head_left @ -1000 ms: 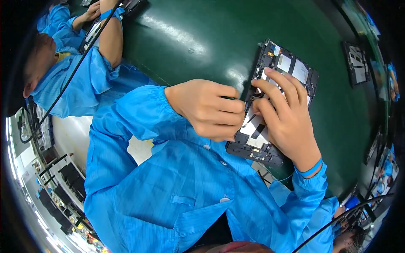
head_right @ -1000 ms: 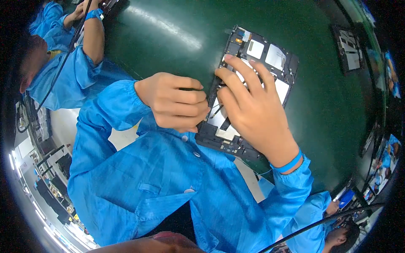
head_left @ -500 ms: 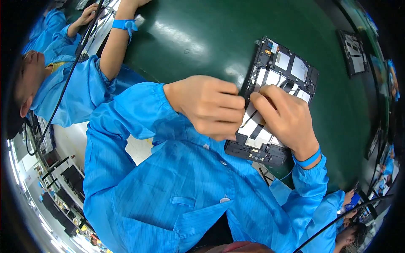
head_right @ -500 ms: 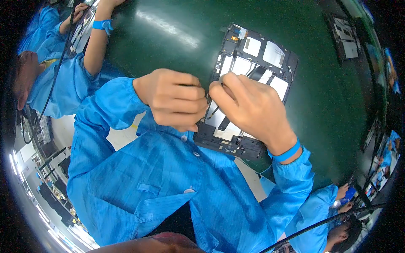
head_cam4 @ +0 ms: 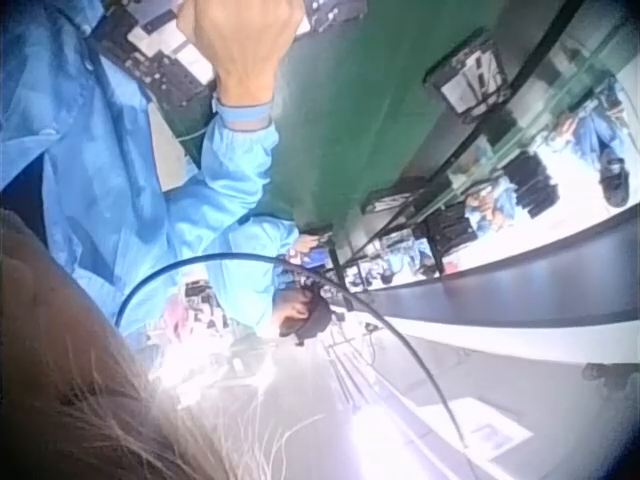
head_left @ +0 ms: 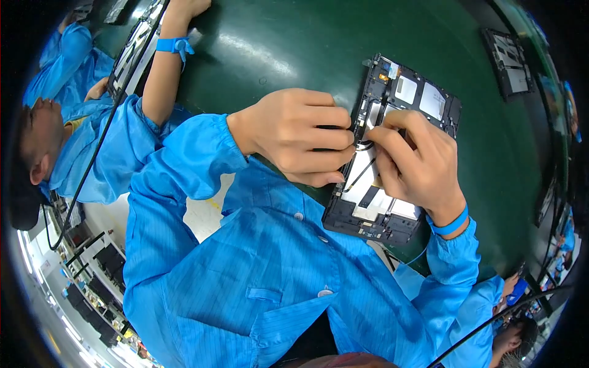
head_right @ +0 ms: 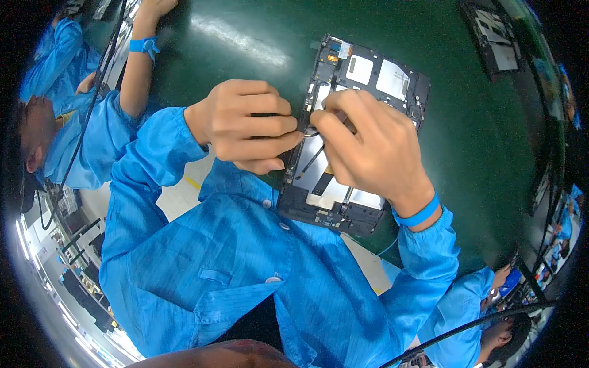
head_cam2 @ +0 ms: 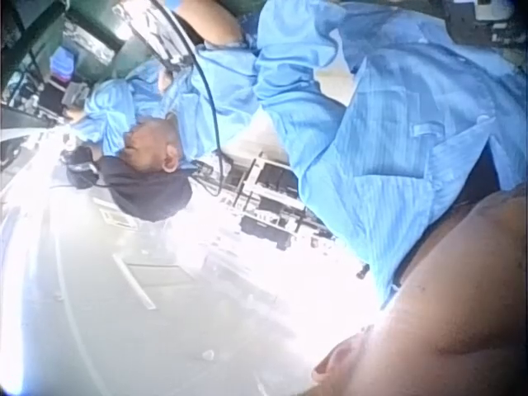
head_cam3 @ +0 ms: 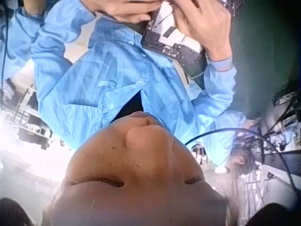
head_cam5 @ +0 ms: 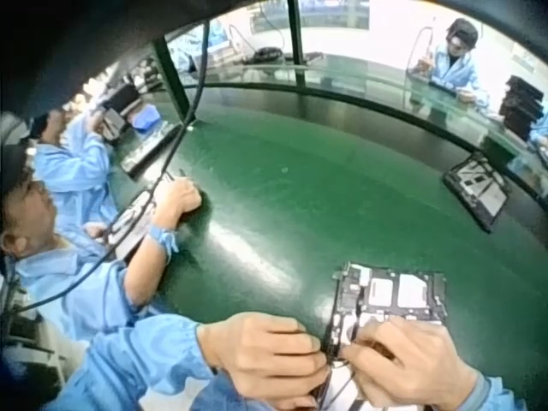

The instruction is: The person assembles electronic tablets on an assembly line by connecting internal cables and routing wires by hand, then placing each tablet back onto the conveyor belt.

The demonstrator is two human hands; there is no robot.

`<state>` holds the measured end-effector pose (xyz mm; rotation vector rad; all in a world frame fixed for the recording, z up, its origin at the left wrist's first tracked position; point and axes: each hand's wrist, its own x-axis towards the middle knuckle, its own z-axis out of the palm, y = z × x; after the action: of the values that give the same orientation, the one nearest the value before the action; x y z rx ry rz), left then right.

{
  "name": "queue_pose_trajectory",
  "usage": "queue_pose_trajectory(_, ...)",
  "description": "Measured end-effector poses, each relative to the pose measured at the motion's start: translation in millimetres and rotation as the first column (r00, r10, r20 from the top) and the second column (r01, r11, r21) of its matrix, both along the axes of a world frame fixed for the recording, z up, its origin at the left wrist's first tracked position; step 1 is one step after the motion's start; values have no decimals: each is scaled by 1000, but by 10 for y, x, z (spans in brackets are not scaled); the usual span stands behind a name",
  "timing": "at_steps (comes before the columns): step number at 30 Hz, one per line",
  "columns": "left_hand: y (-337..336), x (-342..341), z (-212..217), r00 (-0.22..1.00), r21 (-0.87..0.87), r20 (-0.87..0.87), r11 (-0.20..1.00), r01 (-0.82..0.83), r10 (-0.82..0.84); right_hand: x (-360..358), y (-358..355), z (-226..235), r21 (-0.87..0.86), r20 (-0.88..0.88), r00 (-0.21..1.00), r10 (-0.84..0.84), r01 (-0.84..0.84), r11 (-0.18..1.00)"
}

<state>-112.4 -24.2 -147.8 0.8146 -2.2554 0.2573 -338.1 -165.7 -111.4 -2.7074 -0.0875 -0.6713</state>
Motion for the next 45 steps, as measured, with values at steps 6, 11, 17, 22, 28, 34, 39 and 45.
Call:
queue_pose_trajectory(6, -13, -29, -12, 1000, -1, -17, 1000, -4, 4, 16, -27, 33, 59, -58, 998, -25, 28, 998)
queue_pose_trajectory(11, -2, -139, -38, 1000, -33, 18, 999, -5, 5, -100, 1, -15, 34, -86, 994, -69, 72, 997)
queue_pose_trajectory(17, -14, -142, -80, 995, -70, 95, 997, -20, 26, -135, 41, -119, -37, -65, 995, -81, 79, 996)
queue_pose_trajectory(22, 22, 117, 21, 992, 5, 122, 999, 37, -38, 72, 75, -51, -48, -65, 994, -92, 89, 995)
queue_pose_trajectory(28, -11, 172, -16, 987, -2, 157, 999, 44, -43, 86, 138, -14, -95, -78, 991, -104, 97, 991)
queue_pose_trajectory(34, -14, 182, -20, 988, 12, 127, 996, 83, -84, 65, 96, -69, -47, -16, 994, -112, 111, 993)
queue_pose_trajectory(39, -43, 129, -69, 996, -36, 66, 997, 71, -68, 63, 102, -95, -28, -8, 996, -86, 86, 996)
queue_pose_trajectory(45, -21, 113, -67, 991, 51, 85, 993, 103, -107, 63, 75, -156, 181, 33, 997, -67, 60, 982)
